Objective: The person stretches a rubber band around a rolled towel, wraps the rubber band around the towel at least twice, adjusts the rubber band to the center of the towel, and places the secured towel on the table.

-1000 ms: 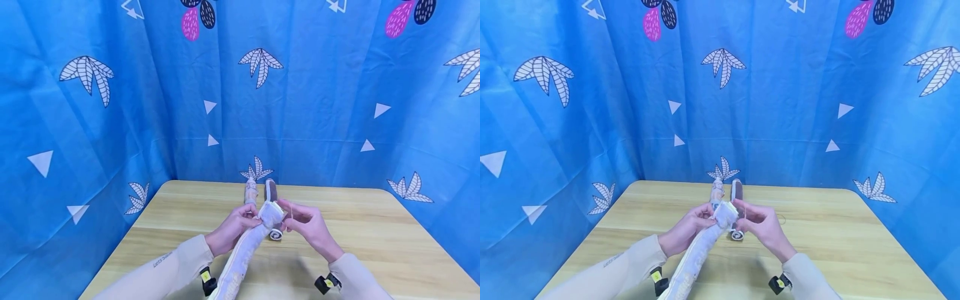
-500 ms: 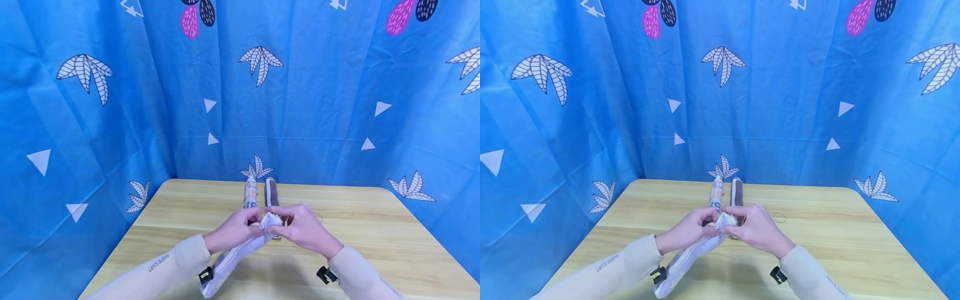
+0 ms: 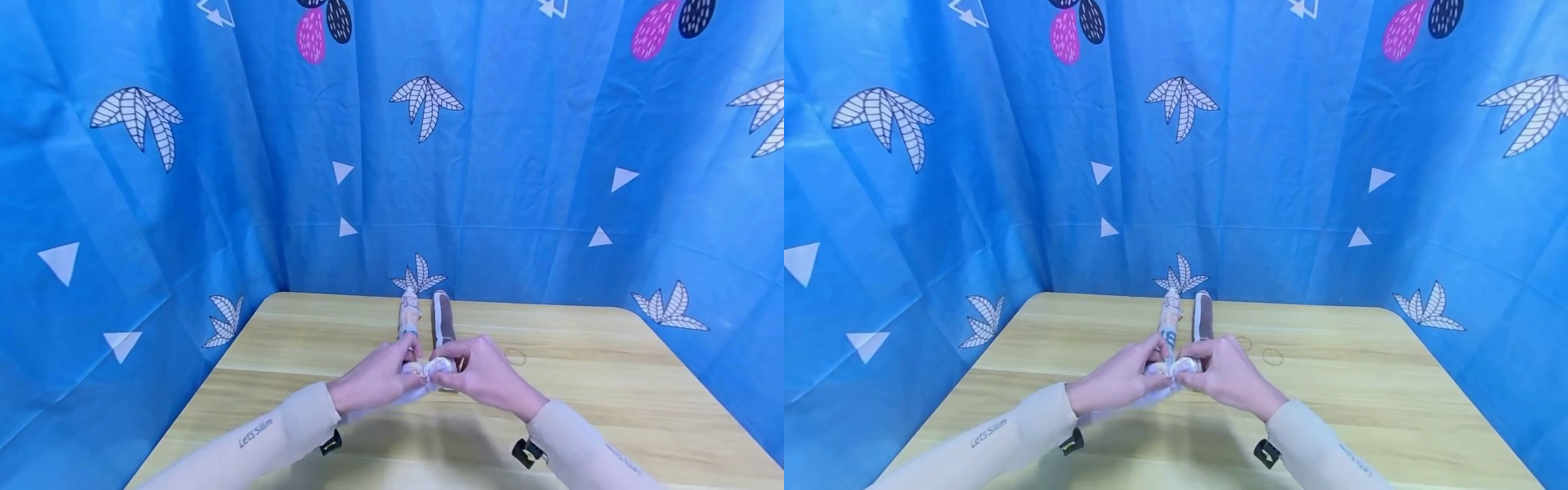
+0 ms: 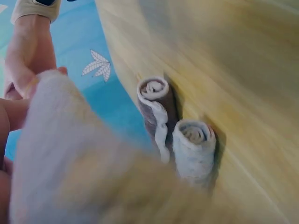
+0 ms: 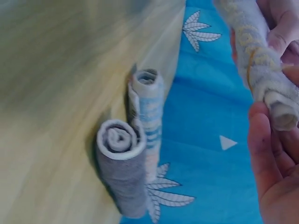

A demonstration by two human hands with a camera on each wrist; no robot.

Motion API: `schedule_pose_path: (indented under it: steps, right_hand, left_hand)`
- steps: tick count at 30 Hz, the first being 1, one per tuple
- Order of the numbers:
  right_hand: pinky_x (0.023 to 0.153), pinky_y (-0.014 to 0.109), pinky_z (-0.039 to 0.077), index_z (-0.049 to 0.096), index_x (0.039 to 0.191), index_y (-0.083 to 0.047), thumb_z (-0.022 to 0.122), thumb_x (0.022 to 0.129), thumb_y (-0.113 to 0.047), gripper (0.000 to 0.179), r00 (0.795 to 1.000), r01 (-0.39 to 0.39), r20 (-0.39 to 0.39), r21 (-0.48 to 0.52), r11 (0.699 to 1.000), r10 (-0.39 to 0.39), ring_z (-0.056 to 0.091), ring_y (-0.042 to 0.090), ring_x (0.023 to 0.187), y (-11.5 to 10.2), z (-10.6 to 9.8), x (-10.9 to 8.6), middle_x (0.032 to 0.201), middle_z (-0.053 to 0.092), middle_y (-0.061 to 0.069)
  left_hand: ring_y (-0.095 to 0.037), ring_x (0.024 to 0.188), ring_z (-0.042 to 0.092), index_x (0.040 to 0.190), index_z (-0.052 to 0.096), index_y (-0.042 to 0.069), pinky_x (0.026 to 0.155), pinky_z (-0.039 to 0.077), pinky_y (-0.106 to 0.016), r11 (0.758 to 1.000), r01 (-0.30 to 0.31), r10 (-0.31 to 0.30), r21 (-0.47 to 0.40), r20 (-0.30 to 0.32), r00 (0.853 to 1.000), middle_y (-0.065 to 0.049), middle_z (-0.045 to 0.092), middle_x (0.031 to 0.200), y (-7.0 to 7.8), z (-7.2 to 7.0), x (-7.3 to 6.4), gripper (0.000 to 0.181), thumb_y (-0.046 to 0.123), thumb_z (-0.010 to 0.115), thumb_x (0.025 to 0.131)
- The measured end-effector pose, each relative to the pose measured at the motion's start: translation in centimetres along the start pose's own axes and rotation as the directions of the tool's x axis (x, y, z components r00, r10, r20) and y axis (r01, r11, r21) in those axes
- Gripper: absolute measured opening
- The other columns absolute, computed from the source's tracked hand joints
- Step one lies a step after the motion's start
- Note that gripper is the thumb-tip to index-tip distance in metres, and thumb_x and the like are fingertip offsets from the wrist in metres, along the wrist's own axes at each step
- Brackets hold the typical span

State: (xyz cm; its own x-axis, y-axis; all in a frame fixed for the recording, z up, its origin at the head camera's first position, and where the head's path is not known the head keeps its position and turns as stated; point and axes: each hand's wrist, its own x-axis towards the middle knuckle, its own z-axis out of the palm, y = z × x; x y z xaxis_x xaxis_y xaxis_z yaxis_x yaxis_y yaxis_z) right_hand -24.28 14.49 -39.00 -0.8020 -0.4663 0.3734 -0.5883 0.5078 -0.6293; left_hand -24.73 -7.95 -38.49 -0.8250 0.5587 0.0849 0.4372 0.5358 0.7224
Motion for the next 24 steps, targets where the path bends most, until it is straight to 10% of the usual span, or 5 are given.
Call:
schedule_pose_path:
  steps: [9, 24]
  right_hand:
    - [0.051, 0.026, 0.05, 0.072, 0.091, -0.028, 0.081, 0.082, -0.023, 0.015, 0.995, -0.067, 0.073, 0.075, 0.995, 0.061, 0.058, 0.009, 0.062, 1.2, 0.8, 0.2, 0.077, 0.067, -0.01]
    - [0.057, 0.03, 0.056, 0.072, 0.111, -0.012, 0.069, 0.095, -0.021, 0.019, 0.987, -0.155, 0.084, 0.251, 0.955, 0.138, 0.064, 0.017, 0.068, 1.3, -0.2, 0.5, 0.085, 0.07, 0.005]
  left_hand:
    - [-0.009, 0.076, 0.062, 0.116, 0.046, 0.02, 0.064, 0.055, -0.025, 0.999, -0.036, 0.036, 0.026, 0.011, 0.999, 0.002, 0.064, 0.1, -1.2, 0.0, 0.3, 0.032, 0.018, 0.07, 0.095]
    - [-0.012, 0.1, 0.062, 0.114, 0.055, 0.03, 0.089, 0.051, -0.035, 0.985, -0.047, 0.056, -0.169, 0.045, 0.997, 0.008, 0.066, 0.111, -2.6, -0.4, 1.1, 0.016, 0.022, 0.061, 0.101]
